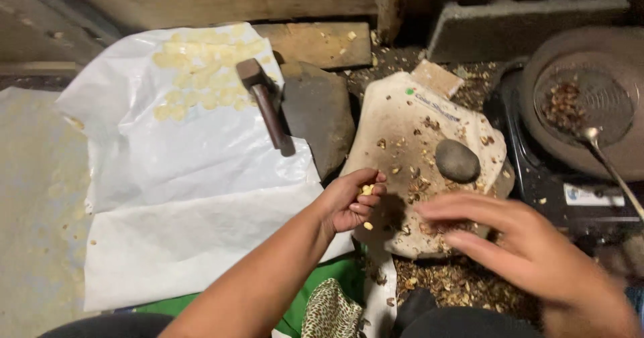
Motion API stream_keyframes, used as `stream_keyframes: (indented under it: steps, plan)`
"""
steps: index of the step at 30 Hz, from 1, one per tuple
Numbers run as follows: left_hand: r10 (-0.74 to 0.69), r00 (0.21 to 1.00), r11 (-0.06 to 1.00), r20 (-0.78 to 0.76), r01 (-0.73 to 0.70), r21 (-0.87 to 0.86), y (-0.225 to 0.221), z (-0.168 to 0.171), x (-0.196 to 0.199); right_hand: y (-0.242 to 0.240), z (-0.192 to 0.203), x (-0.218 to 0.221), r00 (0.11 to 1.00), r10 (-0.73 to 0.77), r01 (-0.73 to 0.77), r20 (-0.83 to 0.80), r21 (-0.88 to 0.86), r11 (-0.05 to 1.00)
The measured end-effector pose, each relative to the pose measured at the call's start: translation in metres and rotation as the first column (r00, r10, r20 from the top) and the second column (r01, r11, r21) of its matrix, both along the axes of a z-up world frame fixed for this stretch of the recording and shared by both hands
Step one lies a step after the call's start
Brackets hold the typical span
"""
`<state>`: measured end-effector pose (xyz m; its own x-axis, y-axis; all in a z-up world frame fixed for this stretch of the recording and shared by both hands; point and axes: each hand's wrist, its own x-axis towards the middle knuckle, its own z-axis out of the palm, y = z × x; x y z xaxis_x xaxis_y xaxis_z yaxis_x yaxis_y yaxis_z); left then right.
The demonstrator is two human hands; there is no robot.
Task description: Cracking nuts with a mallet, peeling them on a stone, and stirring them in a pan.
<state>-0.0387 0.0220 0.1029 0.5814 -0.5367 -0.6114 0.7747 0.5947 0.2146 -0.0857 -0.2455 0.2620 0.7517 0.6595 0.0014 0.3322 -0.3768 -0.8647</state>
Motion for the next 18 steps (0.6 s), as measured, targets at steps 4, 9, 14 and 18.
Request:
stream_keyframes:
  steps: [4, 9, 14, 18]
  plan:
    - [-0.233, 0.959, 0.964, 0.162, 0.206, 0.167, 0.061, 0.031, 0.04, -0.047, -0.018, -0.04, 0.9, -0.342, 0.364, -0.271, 0.035, 0.931]
    - [0.004, 0.984, 0.869, 0.178, -0.091, 0.486, 0.109, 0.051, 0.039, -0.022, -0.043, -0.063, 0.658, -0.528, 0.529, -0.537, -0.169, 0.832]
    - [0.237, 0.97, 0.968, 0.053, -0.241, 0.07, 0.092, 0.018, 0.0, -0.014, -0.11, -0.061, 0.757, -0.524, 0.325, -0.391, -0.47, 0.82]
    - [0.232, 0.971, 0.972, 0.053, -0.234, 0.02, 0.067, -0.01, -0.044, -0.004, -0.195, -0.085, 0.828, -0.374, 0.079, -0.419, -0.572, 0.816]
